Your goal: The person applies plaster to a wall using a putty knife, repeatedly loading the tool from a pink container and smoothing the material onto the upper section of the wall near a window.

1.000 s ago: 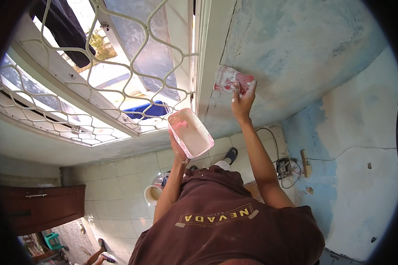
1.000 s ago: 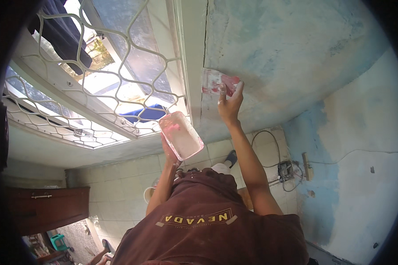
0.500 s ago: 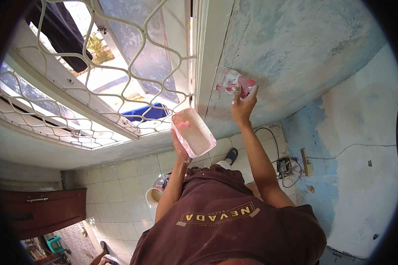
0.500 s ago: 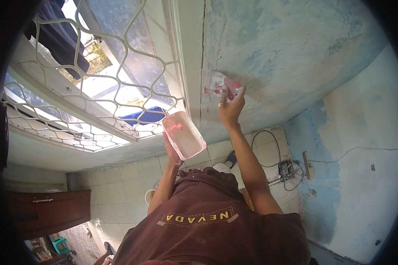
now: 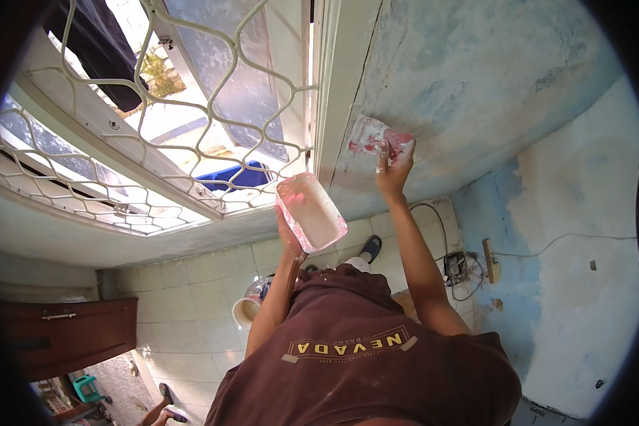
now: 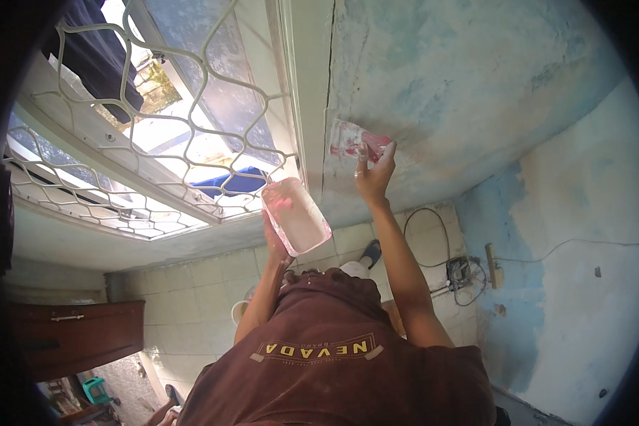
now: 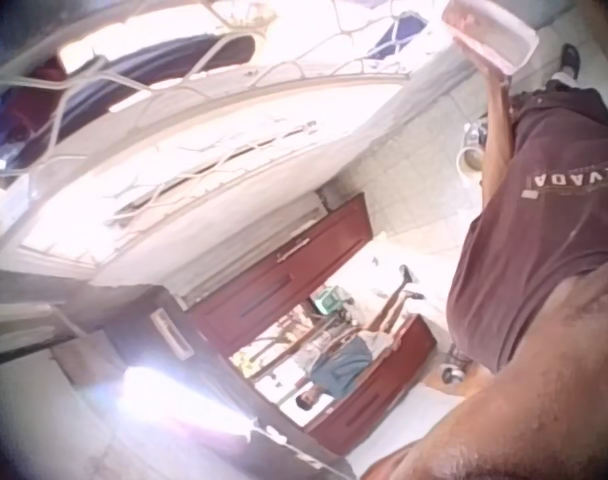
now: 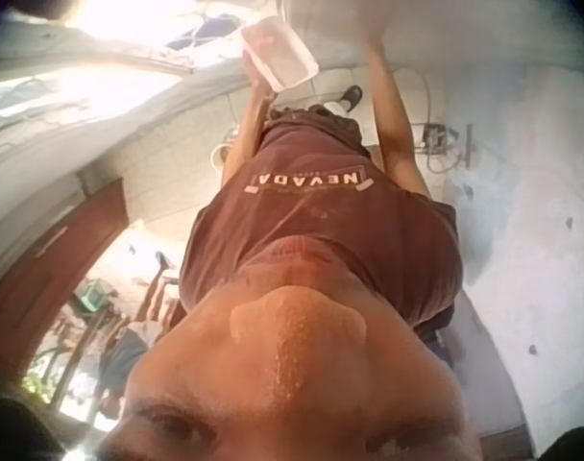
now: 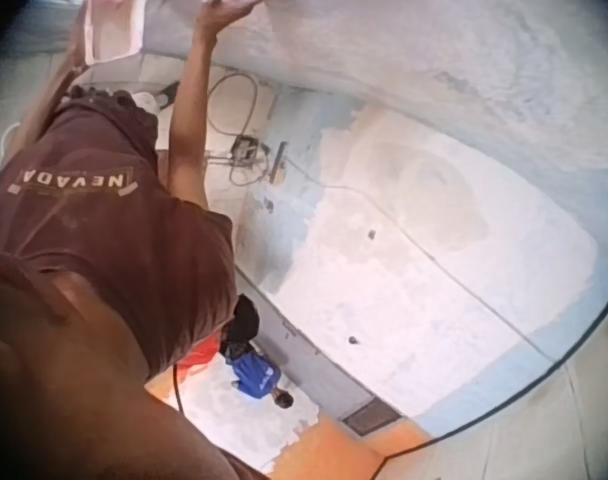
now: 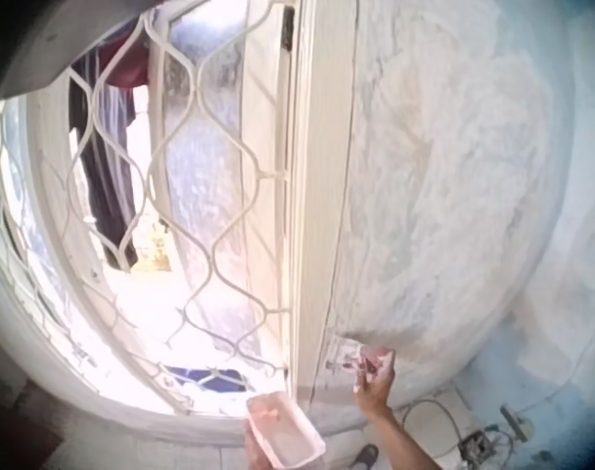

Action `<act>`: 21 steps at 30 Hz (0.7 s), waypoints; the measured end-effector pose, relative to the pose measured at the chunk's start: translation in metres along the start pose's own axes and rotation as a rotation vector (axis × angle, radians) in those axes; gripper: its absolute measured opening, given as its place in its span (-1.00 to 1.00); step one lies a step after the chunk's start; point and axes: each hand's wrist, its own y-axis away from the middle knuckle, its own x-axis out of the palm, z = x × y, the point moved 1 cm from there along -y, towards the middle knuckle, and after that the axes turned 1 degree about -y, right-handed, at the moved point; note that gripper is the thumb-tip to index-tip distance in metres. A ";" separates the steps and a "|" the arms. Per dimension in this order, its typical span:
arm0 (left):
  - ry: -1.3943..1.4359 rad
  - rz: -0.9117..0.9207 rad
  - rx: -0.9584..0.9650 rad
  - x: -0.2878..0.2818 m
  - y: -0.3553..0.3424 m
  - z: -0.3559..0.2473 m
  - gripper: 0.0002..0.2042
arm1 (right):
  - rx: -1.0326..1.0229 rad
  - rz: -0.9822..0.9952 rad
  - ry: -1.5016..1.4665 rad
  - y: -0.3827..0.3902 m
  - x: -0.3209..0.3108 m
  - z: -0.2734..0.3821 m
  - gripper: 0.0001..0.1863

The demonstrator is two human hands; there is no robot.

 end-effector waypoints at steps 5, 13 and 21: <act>-0.006 0.021 0.019 -0.002 -0.002 0.000 -0.35 | 0.036 0.009 0.033 0.018 0.007 -0.014 -0.64; -0.062 -0.017 0.067 -0.007 -0.002 -0.002 -0.35 | 0.024 -0.039 0.200 0.017 0.019 -0.004 -0.65; -0.041 -0.037 0.035 -0.009 0.001 -0.001 -0.35 | 0.100 -0.123 0.099 0.028 0.007 -0.019 -0.60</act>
